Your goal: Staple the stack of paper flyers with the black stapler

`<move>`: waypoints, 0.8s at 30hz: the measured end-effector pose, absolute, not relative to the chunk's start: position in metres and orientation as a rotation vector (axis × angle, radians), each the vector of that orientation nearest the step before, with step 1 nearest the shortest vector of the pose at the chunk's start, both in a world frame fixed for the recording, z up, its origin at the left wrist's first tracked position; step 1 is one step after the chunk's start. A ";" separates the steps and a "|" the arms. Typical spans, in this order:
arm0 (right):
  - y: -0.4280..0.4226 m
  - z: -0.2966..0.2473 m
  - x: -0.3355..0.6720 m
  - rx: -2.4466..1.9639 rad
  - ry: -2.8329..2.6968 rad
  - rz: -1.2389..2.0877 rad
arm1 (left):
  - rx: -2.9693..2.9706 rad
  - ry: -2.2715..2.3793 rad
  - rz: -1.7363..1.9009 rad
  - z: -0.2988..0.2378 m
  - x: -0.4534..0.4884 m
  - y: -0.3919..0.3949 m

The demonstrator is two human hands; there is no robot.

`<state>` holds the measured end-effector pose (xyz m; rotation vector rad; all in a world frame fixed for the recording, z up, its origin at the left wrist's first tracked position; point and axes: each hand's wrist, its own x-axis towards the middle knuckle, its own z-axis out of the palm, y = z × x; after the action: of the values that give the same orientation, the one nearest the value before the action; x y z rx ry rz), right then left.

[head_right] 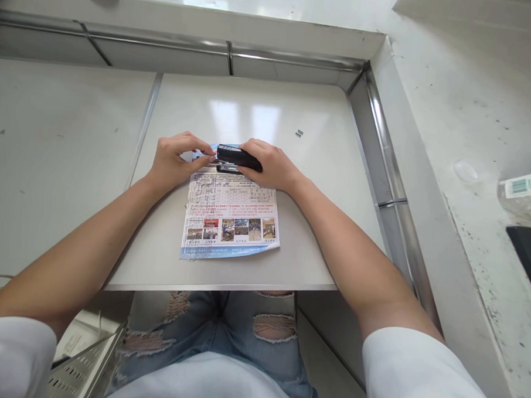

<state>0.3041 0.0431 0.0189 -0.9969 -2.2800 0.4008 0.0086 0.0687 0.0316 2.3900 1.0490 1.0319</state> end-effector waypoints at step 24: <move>0.045 0.015 0.305 -0.977 -2.281 0.374 | 2.550 0.921 0.822 0.026 0.006 0.080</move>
<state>0.3047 0.0450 0.0148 -0.9772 -2.2811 0.3741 0.0064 0.0801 0.0256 2.5499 0.9213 0.8220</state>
